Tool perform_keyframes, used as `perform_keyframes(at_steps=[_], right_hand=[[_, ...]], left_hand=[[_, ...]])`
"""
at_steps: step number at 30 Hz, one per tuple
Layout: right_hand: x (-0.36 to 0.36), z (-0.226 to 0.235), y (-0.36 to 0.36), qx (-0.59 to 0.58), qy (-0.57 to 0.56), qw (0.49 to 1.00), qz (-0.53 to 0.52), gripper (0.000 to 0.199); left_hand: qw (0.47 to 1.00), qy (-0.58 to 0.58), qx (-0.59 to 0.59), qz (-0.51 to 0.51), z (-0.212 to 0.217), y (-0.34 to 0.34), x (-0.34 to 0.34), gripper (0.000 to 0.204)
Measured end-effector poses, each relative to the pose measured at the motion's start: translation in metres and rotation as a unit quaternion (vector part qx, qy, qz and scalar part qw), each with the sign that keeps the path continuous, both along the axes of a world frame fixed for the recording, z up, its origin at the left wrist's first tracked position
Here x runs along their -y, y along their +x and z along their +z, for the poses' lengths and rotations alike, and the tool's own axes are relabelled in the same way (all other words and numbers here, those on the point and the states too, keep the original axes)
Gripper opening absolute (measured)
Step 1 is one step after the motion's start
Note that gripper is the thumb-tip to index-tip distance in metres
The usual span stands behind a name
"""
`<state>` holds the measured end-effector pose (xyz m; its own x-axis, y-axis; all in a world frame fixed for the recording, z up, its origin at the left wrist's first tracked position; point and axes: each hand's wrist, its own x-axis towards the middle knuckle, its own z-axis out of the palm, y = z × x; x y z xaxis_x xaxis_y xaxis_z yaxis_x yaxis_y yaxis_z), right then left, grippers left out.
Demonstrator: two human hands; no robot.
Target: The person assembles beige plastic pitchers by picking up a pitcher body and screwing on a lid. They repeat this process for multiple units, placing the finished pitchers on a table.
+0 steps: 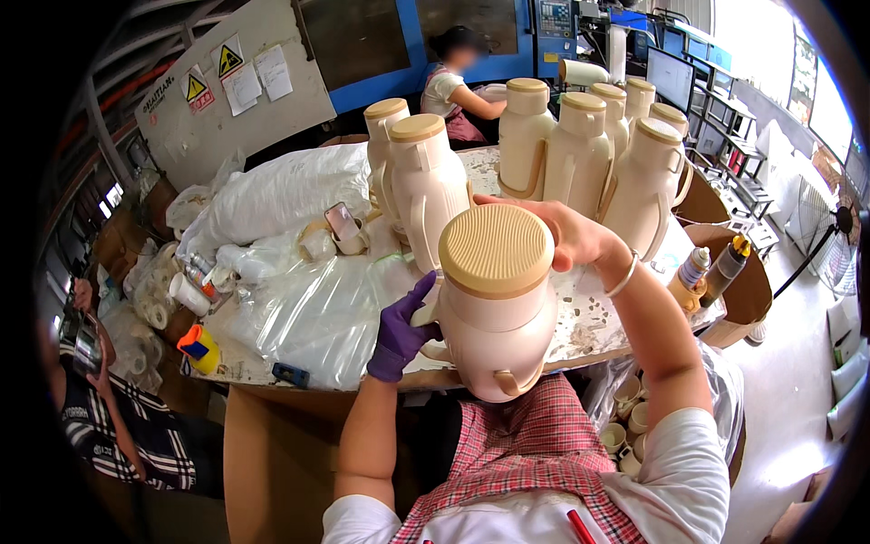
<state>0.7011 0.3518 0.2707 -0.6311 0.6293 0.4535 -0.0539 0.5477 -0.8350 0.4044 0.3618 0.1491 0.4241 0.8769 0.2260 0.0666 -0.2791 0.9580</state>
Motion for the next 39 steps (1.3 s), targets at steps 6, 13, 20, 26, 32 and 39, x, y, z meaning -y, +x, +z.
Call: perform_keyframes(at_steps=[6, 13, 20, 26, 32, 39], right_hand=[[0.030, -0.015, 0.003, -0.069, -0.001, 0.974, -0.215, 0.110], [0.026, -0.025, -0.003, 0.022, 0.117, 0.807, -0.578, 0.082], [0.061, -0.010, 0.034, 0.050, 0.173, 0.902, -0.393, 0.099], [0.100, -0.012, 0.064, 0.025, 0.076, 0.909, -0.410, 0.102], [0.110, -0.041, 0.070, -0.144, 0.080, 0.885, -0.436, 0.101], [0.126, -0.026, 0.105, -0.019, 0.007, 0.898, -0.440, 0.118]], left_hand=[[0.975, 0.129, -0.042, 0.174, 0.002, 0.037, 0.044, 0.080], [0.965, 0.151, -0.048, 0.210, 0.007, 0.119, 0.089, 0.102], [0.978, 0.177, -0.078, 0.081, -0.015, 0.123, 0.083, 0.101], [0.967, 0.221, -0.124, 0.021, 0.007, 0.130, 0.074, 0.112], [0.958, 0.243, -0.134, 0.068, -0.002, 0.160, 0.081, 0.115], [0.943, 0.272, -0.185, 0.042, 0.008, 0.180, 0.092, 0.113]])
